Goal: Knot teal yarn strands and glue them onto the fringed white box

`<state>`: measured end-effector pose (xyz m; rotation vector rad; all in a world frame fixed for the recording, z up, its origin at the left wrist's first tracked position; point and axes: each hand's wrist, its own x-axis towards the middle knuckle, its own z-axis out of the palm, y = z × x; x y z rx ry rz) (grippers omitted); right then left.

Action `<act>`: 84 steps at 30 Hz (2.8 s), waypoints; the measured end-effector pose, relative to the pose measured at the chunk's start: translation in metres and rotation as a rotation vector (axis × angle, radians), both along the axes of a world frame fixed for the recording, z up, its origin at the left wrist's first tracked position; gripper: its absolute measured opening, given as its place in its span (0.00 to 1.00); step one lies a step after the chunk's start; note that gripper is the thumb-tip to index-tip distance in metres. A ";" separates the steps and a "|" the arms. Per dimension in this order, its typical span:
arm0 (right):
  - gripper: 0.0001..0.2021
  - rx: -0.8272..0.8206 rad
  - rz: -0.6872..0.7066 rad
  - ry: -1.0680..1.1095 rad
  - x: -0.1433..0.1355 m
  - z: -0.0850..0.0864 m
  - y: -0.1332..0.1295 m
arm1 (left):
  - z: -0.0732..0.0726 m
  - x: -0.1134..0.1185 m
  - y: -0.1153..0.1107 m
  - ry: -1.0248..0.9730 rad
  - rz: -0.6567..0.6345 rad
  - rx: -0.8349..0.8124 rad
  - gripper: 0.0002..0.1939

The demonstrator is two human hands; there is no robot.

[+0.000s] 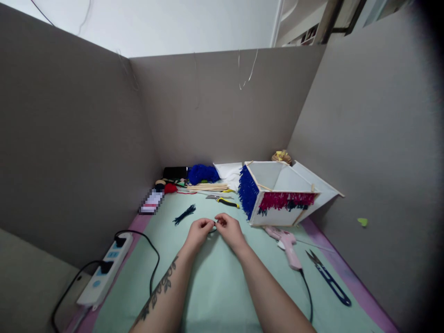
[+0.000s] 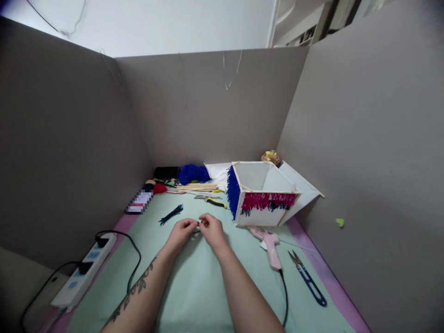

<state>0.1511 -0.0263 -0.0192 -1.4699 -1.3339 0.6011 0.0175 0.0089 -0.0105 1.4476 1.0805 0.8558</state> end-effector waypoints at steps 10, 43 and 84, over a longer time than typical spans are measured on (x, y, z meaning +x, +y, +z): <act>0.06 0.184 -0.132 -0.373 -0.005 0.003 -0.002 | 0.004 0.003 -0.005 0.131 0.089 0.379 0.10; 0.07 0.275 -0.051 -0.299 -0.006 0.009 -0.008 | 0.011 -0.002 -0.002 -0.057 0.105 0.277 0.07; 0.11 0.064 0.009 0.180 0.000 0.003 0.001 | 0.007 -0.008 0.003 -0.067 0.179 0.368 0.08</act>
